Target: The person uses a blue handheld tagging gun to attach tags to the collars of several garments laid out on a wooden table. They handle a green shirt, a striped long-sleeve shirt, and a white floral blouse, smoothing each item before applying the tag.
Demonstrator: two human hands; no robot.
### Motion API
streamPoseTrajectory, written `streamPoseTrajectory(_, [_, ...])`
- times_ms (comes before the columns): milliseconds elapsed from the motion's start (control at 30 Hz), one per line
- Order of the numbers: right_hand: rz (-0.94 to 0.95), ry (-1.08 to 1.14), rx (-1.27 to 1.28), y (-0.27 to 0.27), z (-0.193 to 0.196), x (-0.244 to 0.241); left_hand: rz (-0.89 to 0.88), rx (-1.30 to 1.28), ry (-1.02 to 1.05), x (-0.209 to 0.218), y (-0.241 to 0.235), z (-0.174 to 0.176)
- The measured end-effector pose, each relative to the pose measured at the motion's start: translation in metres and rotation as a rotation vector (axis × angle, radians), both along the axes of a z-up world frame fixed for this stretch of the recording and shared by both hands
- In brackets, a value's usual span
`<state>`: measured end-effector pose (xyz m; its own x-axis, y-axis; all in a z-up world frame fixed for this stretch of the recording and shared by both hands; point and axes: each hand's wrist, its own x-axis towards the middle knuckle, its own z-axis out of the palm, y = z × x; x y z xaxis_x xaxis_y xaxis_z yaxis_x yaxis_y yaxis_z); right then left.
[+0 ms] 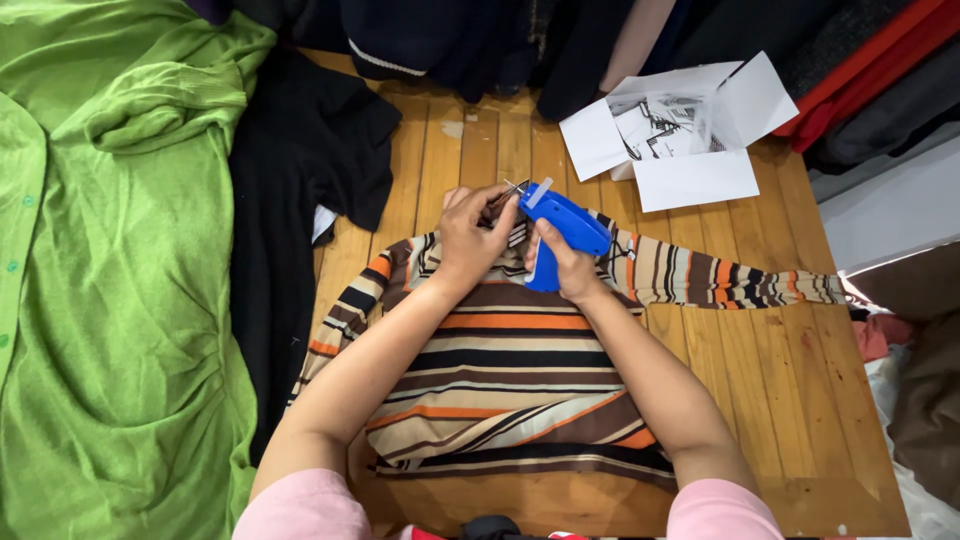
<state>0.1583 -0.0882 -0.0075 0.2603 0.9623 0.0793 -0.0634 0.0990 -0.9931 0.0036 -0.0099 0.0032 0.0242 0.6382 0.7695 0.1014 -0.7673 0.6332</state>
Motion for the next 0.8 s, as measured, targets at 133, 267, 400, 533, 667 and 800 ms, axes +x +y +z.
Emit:
streamPoseTrajectory(133, [0.004,-0.005,0.006,-0.002,-0.002,0.000,0.029,0.017,0.036,0.002,0.002,-0.005])
streamPoseTrajectory(267, [0.024,-0.035,0.053,-0.002,-0.003,0.001,0.070,-0.004,0.041,0.002,0.000,0.000])
streamPoseTrajectory(400, [0.038,-0.113,0.067,-0.007,-0.003,0.004,0.109,-0.031,0.015,-0.005,0.016,-0.006])
streamPoseTrajectory(533, [0.050,-0.173,0.096,-0.009,-0.012,0.003,0.128,-0.015,0.065,-0.015,0.025,0.004])
streamPoseTrajectory(667, [0.089,-0.302,0.032,-0.013,-0.002,0.006,0.070,-0.019,0.089,-0.013,0.019,0.006])
streamPoseTrajectory(800, [0.109,-0.314,0.061,-0.020,0.027,-0.015,0.016,-0.100,0.061,-0.014,0.020,0.010])
